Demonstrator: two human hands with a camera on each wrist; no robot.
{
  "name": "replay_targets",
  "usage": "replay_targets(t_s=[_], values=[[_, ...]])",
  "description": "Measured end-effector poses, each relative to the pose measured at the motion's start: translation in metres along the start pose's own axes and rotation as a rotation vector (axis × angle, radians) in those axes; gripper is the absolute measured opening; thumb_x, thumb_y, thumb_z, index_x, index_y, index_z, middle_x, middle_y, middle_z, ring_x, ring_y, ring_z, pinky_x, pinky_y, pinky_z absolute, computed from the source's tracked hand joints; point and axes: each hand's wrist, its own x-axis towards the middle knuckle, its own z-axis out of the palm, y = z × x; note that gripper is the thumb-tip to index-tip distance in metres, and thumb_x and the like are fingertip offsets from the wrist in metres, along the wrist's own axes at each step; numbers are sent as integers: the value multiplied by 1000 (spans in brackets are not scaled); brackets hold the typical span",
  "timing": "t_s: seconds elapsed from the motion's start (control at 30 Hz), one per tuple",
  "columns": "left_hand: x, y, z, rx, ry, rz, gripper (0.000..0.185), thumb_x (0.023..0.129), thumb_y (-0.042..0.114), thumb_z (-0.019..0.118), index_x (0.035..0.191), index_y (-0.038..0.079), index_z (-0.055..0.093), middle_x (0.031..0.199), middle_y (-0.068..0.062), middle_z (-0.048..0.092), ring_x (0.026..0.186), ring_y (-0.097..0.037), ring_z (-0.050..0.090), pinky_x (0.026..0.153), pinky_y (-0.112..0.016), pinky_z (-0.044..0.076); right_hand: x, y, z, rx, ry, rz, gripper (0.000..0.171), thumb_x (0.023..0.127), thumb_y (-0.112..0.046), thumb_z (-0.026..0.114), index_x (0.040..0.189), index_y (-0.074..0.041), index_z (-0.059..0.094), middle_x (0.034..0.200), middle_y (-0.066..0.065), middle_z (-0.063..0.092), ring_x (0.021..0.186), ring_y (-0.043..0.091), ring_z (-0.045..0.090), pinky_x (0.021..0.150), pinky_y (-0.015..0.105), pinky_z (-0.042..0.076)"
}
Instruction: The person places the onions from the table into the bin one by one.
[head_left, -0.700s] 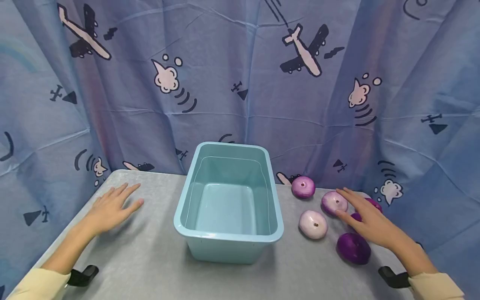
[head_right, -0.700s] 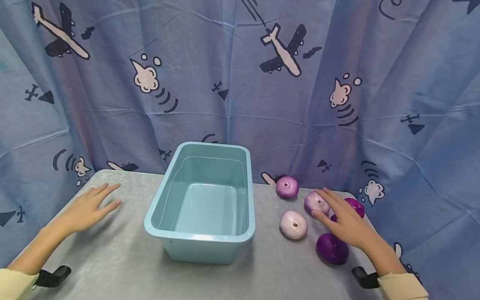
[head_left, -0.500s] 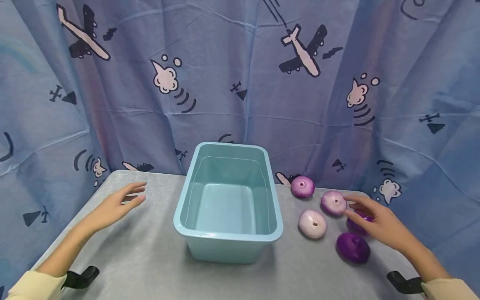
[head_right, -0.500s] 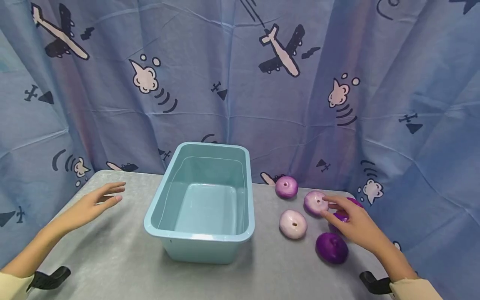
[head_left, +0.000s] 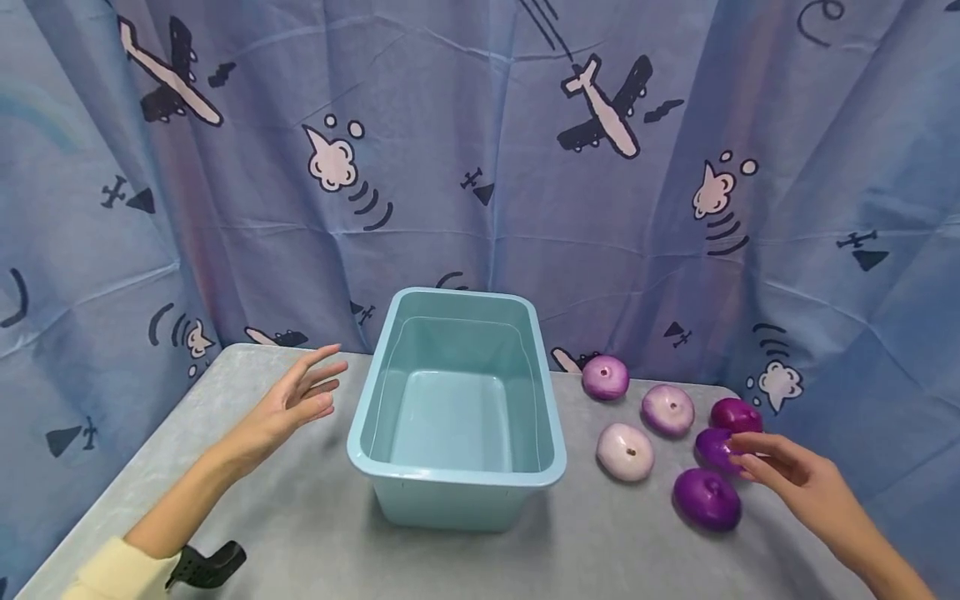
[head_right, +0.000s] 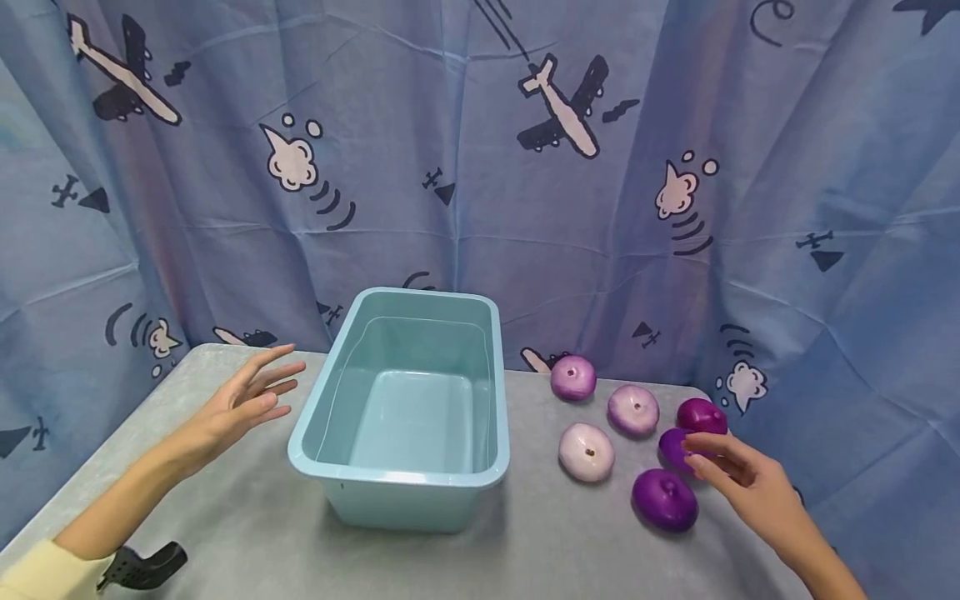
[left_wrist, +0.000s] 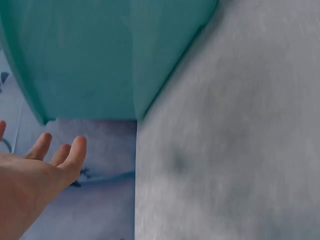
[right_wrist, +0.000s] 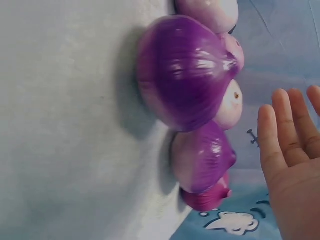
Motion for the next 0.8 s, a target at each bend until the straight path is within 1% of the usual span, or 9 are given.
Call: replay_targets(t_s=[0.07, 0.17, 0.27, 0.37, 0.43, 0.5, 0.6, 0.7, 0.8], values=[[4, -3, 6, 0, -12, 10, 65, 105, 15, 55, 161, 22, 25, 160, -18, 29, 146, -45, 22, 108, -67, 28, -5, 3, 0, 14, 5, 43, 35, 106, -16, 58, 136, 2, 57, 119, -7, 68, 100, 7, 68, 76, 20, 55], [9, -9, 12, 2, -21, 20, 66, 103, 15, 57, 161, 19, 25, 161, -19, 28, 146, -46, 21, 107, -71, 26, -11, 8, 1, 26, 7, 95, 39, 106, -19, 59, 138, 3, 55, 120, -8, 67, 101, 6, 68, 77, 21, 55], [12, -14, 16, -4, -28, 31, 67, 102, 15, 58, 161, 17, 25, 161, -19, 26, 146, -47, 21, 106, -71, 28, -16, 12, 2, 16, 17, 135, 43, 106, -23, 59, 139, 4, 54, 121, -11, 66, 102, 2, 66, 76, 20, 55], [14, -16, 19, -12, -43, 45, 68, 102, 15, 58, 161, 16, 25, 162, -18, 26, 146, -46, 21, 106, -69, 29, -20, 15, 4, 1, 35, 167, 47, 105, -26, 60, 139, 5, 52, 121, -15, 64, 101, -6, 62, 76, 19, 54], [15, -16, 20, -17, -54, 57, 67, 102, 14, 58, 161, 17, 25, 162, -17, 26, 146, -45, 23, 106, -68, 30, -22, 17, 6, -1, 38, 184, 49, 105, -27, 60, 140, 6, 50, 121, -15, 62, 101, -11, 58, 76, 19, 54], [15, -16, 21, -21, -62, 69, 67, 102, 14, 57, 161, 18, 26, 161, -15, 28, 145, -44, 24, 105, -68, 31, -24, 19, 8, -11, 44, 185, 51, 105, -27, 60, 141, 7, 48, 124, -9, 62, 102, -13, 55, 77, 19, 54], [17, -15, 23, -20, -75, 81, 67, 102, 14, 58, 161, 18, 26, 161, -15, 29, 145, -43, 26, 104, -67, 32, -26, 22, 14, -32, 43, 194, 56, 105, -29, 61, 143, 7, 45, 132, 9, 58, 102, -15, 52, 78, 19, 54], [18, -13, 24, -15, -83, 83, 68, 101, 15, 58, 161, 18, 26, 161, -15, 29, 144, -42, 26, 104, -66, 31, -28, 26, 18, -38, 38, 222, 63, 103, -30, 63, 147, 8, 40, 140, 27, 48, 102, -18, 48, 78, 18, 54], [20, -13, 26, -11, -88, 83, 68, 101, 15, 58, 161, 19, 25, 161, -15, 30, 144, -42, 27, 104, -66, 31, -31, 31, 22, -14, 29, 235, 68, 102, -29, 66, 149, 8, 34, 145, 30, 41, 103, -19, 43, 79, 16, 52]])
